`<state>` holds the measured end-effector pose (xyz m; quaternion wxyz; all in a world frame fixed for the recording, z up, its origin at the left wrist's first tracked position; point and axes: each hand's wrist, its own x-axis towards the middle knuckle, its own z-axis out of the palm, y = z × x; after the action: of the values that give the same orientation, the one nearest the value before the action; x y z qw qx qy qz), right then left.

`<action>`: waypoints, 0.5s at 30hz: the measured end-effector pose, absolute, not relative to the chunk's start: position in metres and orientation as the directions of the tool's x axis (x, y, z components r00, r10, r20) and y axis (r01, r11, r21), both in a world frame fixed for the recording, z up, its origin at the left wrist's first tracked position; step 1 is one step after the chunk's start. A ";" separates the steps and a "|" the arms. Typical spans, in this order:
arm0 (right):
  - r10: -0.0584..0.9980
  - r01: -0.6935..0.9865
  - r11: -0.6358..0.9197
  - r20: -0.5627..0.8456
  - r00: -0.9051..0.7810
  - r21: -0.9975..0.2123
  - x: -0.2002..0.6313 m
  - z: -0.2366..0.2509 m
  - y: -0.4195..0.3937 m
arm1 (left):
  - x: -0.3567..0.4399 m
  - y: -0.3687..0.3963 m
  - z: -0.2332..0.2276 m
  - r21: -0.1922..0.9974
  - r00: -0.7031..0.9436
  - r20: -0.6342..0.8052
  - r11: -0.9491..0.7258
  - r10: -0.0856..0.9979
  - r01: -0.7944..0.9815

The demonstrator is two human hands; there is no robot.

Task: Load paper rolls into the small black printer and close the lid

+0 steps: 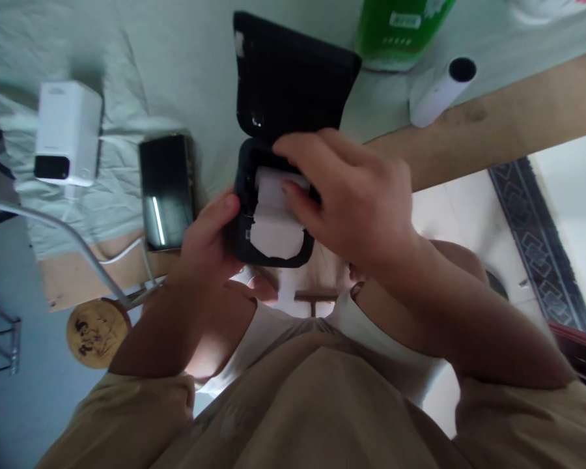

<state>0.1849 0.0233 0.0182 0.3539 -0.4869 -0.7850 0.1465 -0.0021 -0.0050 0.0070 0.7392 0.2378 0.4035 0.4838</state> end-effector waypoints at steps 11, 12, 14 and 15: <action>0.913 0.851 0.400 0.067 -0.403 -0.339 0.179 0.043 0.019 | -0.008 -0.008 0.003 0.808 0.219 -0.356 0.417 0.909 -0.416; 0.911 0.815 0.402 0.092 -0.402 -0.418 0.182 0.043 0.019 | -0.008 -0.008 0.003 0.808 0.219 -0.360 0.421 0.907 -0.412; 0.906 0.682 0.384 0.111 -0.408 -0.622 0.191 0.043 0.020 | -0.007 -0.008 0.004 0.805 0.201 -0.371 0.422 0.907 -0.418; 0.903 0.584 0.346 0.092 -0.420 -0.734 0.196 0.043 0.022 | -0.007 -0.007 0.004 0.798 0.187 -0.380 0.424 0.906 -0.429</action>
<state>0.1963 0.0217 0.0426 0.2520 -0.4762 -0.7808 0.3165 -0.0069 -0.0071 0.0038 0.7208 0.2721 0.4384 0.4628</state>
